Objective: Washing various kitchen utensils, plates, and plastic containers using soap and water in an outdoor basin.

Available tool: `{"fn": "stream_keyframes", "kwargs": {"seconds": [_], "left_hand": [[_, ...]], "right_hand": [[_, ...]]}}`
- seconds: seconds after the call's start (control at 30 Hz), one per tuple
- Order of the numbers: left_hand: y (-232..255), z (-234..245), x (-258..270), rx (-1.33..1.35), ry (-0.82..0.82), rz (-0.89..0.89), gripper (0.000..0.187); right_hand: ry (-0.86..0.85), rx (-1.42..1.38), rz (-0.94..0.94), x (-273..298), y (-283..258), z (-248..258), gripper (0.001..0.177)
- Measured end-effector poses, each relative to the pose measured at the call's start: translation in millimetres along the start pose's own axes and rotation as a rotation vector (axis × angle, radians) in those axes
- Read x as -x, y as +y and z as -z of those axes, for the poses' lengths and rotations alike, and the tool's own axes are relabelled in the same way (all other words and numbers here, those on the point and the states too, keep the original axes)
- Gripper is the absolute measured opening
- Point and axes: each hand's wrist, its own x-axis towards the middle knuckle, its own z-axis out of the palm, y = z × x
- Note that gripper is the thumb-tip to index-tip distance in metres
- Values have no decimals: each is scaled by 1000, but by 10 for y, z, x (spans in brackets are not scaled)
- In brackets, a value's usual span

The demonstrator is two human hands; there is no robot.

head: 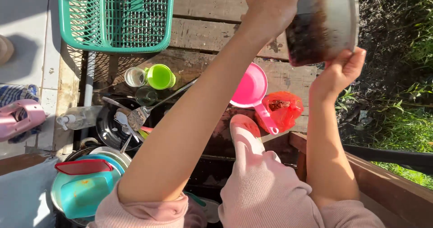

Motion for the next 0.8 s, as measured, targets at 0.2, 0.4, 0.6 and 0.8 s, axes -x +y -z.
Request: {"fn": "stream_keyframes", "kwargs": {"seconds": [0.2, 0.4, 0.6, 0.8], "left_hand": [[-367, 716, 625, -356, -111, -9, 75], [-1666, 1987, 1605, -444, -164, 249, 54], [-2787, 2106, 2845, -171, -292, 551, 46], [-3600, 1114, 3442, -888, -428, 412, 41]], "right_hand": [[459, -389, -241, -732, 135, 899, 26], [262, -769, -514, -722, 122, 716, 56], [-379, -374, -429, -157, -242, -266, 32], [-1288, 551, 498, 1032, -959, -1664, 27]]}}
